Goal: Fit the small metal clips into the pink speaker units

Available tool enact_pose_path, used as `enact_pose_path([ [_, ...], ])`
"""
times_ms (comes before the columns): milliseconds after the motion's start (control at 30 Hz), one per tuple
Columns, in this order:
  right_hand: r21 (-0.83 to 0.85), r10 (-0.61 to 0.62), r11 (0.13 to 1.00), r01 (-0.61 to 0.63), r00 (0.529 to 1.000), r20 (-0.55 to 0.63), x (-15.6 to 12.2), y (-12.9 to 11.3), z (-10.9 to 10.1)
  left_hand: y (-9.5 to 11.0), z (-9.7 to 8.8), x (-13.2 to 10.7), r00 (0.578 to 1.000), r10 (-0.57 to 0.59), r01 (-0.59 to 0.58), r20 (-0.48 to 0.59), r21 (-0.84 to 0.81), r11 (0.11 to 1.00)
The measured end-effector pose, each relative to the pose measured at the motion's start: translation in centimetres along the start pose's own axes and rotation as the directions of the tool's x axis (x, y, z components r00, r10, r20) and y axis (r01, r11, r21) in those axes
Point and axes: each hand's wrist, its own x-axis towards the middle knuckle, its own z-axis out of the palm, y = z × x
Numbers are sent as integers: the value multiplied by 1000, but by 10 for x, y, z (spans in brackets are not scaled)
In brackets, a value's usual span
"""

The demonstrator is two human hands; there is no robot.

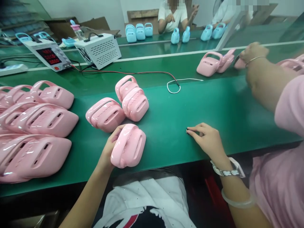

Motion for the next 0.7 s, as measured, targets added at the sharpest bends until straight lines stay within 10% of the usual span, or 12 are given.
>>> enact_pose_path([
  [333, 314, 92, 946, -78, 995, -32, -5, -39, 8, 4, 7, -9, 988, 52, -49, -144, 27, 998],
  [533, 833, -155, 389, -394, 863, 481, -9, -109, 61, 7, 7, -6, 1000, -16, 16, -6, 5, 1000],
  [700, 831, -189, 220, -511, 813, 550, -7, -116, 75, 7, 5, -7, 1000, -13, 13, 27, 12, 1000],
])
